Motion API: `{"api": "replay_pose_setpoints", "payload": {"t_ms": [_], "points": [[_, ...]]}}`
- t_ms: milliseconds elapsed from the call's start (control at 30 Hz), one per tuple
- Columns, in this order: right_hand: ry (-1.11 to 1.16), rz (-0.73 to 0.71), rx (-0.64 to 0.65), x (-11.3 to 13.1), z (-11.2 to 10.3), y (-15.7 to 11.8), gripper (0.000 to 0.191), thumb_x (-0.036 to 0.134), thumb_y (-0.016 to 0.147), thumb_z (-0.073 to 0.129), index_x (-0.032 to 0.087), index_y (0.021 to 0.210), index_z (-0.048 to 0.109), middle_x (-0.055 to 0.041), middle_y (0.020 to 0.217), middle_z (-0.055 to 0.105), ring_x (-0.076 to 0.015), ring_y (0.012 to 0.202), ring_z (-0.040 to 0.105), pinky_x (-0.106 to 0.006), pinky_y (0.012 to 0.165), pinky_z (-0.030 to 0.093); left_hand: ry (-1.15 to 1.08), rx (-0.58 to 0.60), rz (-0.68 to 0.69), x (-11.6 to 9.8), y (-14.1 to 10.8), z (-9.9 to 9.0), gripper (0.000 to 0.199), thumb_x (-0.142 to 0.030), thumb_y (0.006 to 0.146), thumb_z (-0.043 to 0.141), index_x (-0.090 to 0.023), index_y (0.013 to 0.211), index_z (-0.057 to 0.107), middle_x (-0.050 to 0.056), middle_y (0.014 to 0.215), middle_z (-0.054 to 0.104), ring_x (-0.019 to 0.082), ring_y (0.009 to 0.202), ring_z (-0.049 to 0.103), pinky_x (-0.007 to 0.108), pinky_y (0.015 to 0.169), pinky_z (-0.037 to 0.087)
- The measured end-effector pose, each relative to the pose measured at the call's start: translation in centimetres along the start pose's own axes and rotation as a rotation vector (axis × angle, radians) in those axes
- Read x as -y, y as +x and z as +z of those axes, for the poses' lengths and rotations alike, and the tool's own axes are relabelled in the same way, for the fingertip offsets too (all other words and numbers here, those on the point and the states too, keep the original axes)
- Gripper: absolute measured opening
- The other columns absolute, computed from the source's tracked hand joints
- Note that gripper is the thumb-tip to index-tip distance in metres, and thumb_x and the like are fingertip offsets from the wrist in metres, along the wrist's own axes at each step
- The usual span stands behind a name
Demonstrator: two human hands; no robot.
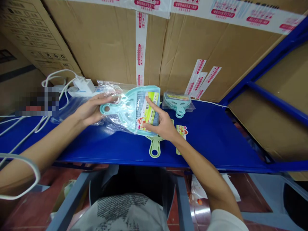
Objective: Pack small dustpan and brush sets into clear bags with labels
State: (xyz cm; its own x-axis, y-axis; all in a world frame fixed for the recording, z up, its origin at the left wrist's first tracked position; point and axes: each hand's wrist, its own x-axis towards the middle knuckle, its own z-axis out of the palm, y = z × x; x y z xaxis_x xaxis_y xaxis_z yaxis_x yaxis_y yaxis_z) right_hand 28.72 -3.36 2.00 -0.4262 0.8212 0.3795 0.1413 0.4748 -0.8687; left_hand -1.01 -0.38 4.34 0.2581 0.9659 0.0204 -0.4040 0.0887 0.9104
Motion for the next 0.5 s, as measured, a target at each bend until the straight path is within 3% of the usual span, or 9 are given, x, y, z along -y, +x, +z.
{"api": "replay_pose_setpoints", "payload": {"t_ms": [100, 167, 333, 500], "points": [[-0.005, -0.013, -0.1, -0.1, 0.4, 0.2, 0.11, 0.04, 0.082, 0.088, 0.036, 0.175, 0.029, 0.0051, 0.179, 0.036, -0.0336, 0.169, 0.024, -0.053, 0.138, 0.028, 0.019, -0.009, 0.061, 0.2, 0.4, -0.3, 0.019, -0.025, 0.089, 0.084, -0.014, 0.103, 0.079, 0.009, 0.096, 0.081, 0.021, 0.085, 0.077, 0.029, 0.075, 0.066], [0.009, -0.013, -0.121, -0.2, 0.3, 0.2, 0.11, 0.04, 0.083, 0.089, 0.036, 0.175, 0.03, 0.0041, 0.179, 0.037, -0.0349, 0.169, 0.026, -0.054, 0.137, 0.03, 0.074, 0.011, 0.032, 0.5, 0.5, -0.4, 0.015, -0.025, 0.09, 0.084, -0.014, 0.098, 0.079, 0.009, 0.093, 0.08, 0.02, 0.082, 0.078, 0.031, 0.078, 0.067], [0.049, 0.042, 0.032, -0.4, -0.9, 0.2, 0.098, 0.036, 0.079, 0.094, 0.038, 0.166, 0.049, 0.0032, 0.175, 0.044, -0.0389, 0.165, 0.033, -0.058, 0.134, 0.035, 0.13, 0.039, -0.038, 1.6, 0.4, -0.4, 0.021, -0.021, 0.088, 0.085, -0.018, 0.109, 0.081, 0.009, 0.095, 0.082, 0.023, 0.081, 0.08, 0.035, 0.079, 0.07], [0.165, 0.133, 0.099, 0.0, -1.5, 0.3, 0.105, 0.037, 0.077, 0.096, 0.039, 0.169, 0.044, 0.0003, 0.173, 0.047, -0.0397, 0.154, 0.05, -0.059, 0.126, 0.048, 0.125, 0.0, -0.067, 2.6, 0.7, -0.3, 0.019, -0.024, 0.09, 0.083, -0.018, 0.109, 0.082, 0.01, 0.097, 0.083, 0.025, 0.082, 0.082, 0.036, 0.075, 0.071]]}}
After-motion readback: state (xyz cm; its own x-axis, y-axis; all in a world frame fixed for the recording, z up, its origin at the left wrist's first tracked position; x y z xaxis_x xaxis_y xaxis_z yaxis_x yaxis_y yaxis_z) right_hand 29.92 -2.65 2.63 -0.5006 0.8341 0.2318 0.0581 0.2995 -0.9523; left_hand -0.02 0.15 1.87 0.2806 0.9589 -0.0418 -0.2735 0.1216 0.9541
